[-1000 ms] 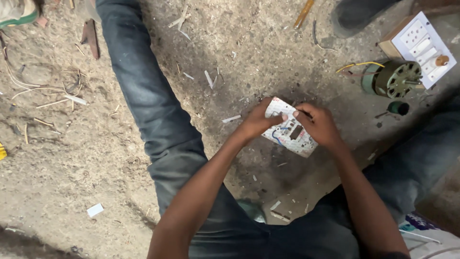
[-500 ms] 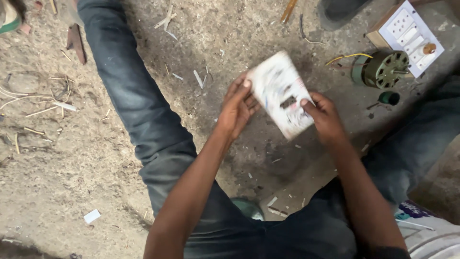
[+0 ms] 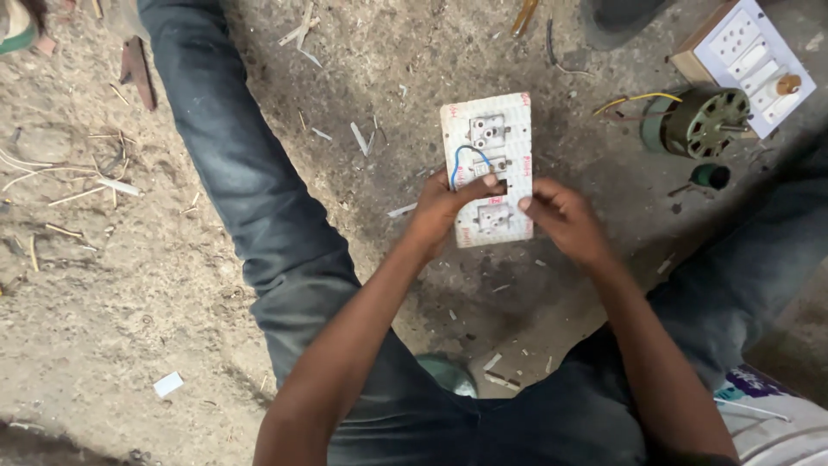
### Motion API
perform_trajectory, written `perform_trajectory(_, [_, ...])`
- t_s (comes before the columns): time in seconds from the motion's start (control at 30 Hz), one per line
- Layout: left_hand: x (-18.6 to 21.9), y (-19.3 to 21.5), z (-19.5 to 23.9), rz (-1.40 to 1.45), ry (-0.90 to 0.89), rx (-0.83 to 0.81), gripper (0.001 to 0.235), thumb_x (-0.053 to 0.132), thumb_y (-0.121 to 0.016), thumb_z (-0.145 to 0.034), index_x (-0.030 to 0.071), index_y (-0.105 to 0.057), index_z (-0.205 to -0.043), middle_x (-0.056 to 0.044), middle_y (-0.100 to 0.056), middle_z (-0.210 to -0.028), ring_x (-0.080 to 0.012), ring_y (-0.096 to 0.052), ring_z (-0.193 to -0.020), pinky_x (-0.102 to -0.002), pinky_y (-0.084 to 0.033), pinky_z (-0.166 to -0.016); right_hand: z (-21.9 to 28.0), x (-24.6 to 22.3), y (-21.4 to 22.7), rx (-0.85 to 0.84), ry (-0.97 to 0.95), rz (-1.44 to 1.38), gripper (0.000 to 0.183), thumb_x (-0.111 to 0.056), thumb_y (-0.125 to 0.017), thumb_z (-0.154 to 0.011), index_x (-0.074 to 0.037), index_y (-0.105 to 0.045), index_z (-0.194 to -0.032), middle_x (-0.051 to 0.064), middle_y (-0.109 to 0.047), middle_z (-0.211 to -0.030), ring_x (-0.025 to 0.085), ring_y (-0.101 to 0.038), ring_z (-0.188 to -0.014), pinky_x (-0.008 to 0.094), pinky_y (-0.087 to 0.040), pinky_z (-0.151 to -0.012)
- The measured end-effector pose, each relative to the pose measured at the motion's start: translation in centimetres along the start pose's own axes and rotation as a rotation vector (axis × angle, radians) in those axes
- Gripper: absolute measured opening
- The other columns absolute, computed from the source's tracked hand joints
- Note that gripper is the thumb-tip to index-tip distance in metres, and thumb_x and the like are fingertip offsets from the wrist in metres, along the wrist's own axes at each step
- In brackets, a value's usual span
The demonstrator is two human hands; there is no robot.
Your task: Assembling components and wiring a white electrical switchboard while sitting on the workshop floor.
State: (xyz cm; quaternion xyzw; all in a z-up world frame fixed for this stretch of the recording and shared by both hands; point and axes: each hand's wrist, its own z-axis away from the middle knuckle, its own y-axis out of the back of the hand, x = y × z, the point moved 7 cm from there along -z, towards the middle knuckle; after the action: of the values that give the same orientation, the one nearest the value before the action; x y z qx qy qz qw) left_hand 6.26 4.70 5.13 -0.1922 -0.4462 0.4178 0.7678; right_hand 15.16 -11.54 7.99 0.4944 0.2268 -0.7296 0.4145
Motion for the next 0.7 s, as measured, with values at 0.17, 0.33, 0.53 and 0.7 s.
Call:
perform_trajectory(0.17, [-0.6, 0.6, -0.6, -0.194, -0.098, 0.036, 0.032, 0.020, -0.078, -0.090, -0.001, -0.071, -0.113, -0.010, -0.079, -0.098, -0.0175, -0.075, -0.087, -0.033, -0.061, -0.079, 1.9, -9.8, -0.3, 0.518, 0.364, 0.483, 0.025, -0.006, -0.072, -0.098, -0.001, -0.066, -0.121, 0.011, -0.066, -0.115, 0.019, -0.066, -0.100, 0.032, -0.054, -0.086])
perform_trajectory(0.33, [-1.0, -0.5, -0.1, -0.237, -0.043, -0.034, 0.031, 0.016, -0.079, -0.089, -0.003, -0.073, -0.112, -0.010, -0.079, -0.100, -0.0160, -0.075, -0.089, -0.033, -0.061, -0.080, 2.6, -12.2, -2.3, 0.503, 0.564, 0.833, 0.018, -0.006, -0.078, -0.096, -0.002, -0.071, -0.112, 0.013, -0.067, -0.113, 0.031, -0.067, -0.101, 0.041, -0.052, -0.089])
perform_trajectory(0.53, [-1.3, -0.4, -0.4, -0.253, -0.038, -0.047, 0.026, 0.011, -0.080, -0.089, -0.003, -0.073, -0.109, -0.009, -0.078, -0.098, -0.0150, -0.074, -0.086, -0.032, -0.061, -0.079, 2.6, -10.9, -2.8, 0.466, 0.636, 1.078, 0.012, -0.008, -0.076, -0.099, -0.004, -0.072, -0.110, 0.010, -0.067, -0.113, 0.031, -0.065, -0.102, 0.047, -0.048, -0.092])
perform_trajectory(0.7, [-0.4, 0.3, -0.5, -0.334, -0.268, 0.011, 0.026, 0.009, -0.080, -0.086, 0.002, -0.068, -0.109, -0.006, -0.075, -0.098, -0.0116, -0.071, -0.088, -0.030, -0.060, -0.080, 2.0, -10.2, -3.4, 0.462, 0.591, 1.086, 0.014, -0.009, -0.074, -0.099, -0.006, -0.069, -0.112, 0.011, -0.065, -0.116, 0.031, -0.065, -0.108, 0.047, -0.047, -0.095])
